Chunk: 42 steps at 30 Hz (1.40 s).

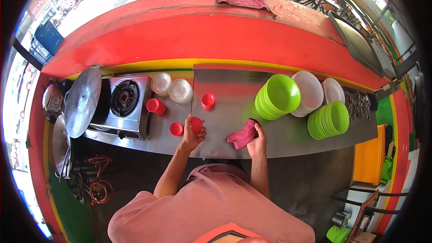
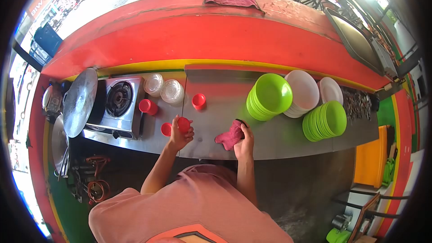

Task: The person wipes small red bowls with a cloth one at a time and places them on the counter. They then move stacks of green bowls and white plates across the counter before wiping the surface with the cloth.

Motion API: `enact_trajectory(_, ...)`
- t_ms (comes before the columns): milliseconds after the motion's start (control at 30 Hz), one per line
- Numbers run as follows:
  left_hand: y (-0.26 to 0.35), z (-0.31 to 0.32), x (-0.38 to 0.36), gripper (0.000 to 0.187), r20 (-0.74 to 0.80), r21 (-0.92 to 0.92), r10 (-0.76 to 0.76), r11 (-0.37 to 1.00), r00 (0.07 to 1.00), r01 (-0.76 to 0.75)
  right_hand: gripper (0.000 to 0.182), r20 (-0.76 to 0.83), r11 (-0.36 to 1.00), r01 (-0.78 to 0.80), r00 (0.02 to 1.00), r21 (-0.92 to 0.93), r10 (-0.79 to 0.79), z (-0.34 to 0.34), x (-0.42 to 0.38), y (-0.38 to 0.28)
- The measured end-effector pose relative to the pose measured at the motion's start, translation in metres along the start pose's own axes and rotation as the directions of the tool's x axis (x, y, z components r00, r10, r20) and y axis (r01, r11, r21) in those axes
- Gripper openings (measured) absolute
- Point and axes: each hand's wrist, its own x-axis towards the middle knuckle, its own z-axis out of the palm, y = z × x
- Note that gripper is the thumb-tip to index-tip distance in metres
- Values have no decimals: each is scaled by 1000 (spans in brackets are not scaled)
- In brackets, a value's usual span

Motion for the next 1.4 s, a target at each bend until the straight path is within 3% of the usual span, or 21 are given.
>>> enact_trajectory(67, 1, 2, 13, 57, -23, 38, 33, 999, 999, -32, 24, -20, 999, 32, 999, 5, -32, -7, -5, -3)
enact_trajectory(267, 6, 16, 45, 52, -103, 48, 13, 999, 995, -8, 27, -128, 992, 114, 986, 57, -106, -30, -29, -10)
enact_trajectory(467, 20, 24, 66, 49, -215, 312, 163, 946, 963, -91, 26, -160, 990, 131, 980, 51, -122, -35, -38, -12)
enact_trajectory(567, 19, 25, 71, 47, -212, 190, 201, 969, 957, -161, 24, -155, 989, 138, 980, 54, -128, -35, -41, -12)
enact_trajectory(767, 13, 22, 59, 50, 32, 186, 152, 970, 988, -156, 22, -144, 994, 101, 985, 47, -93, -37, -38, -19)
enact_trajectory(867, 10, 25, 46, 50, 81, 128, 117, 984, 990, -127, 22, -130, 996, 76, 989, 35, -71, -35, -29, -18)
enact_trajectory(967, 13, 23, 42, 51, 76, 138, 144, 979, 987, -154, 22, -119, 997, 65, 991, 43, -60, -26, -23, -18)
enact_trajectory(1067, 12, 19, 46, 55, -67, 225, 216, 955, 974, -196, 23, -95, 998, 51, 994, 25, -48, -19, -27, -15)
enact_trajectory(1233, -7, 1, 68, 63, -103, 638, 334, 745, 937, -195, 22, -28, 1000, -13, 1000, 17, 13, -26, -30, -11)
enact_trajectory(1400, -62, -33, 108, 76, -22, 914, 563, 345, 826, -211, 21, -74, 999, 9, 997, 33, -7, -32, -37, -12)
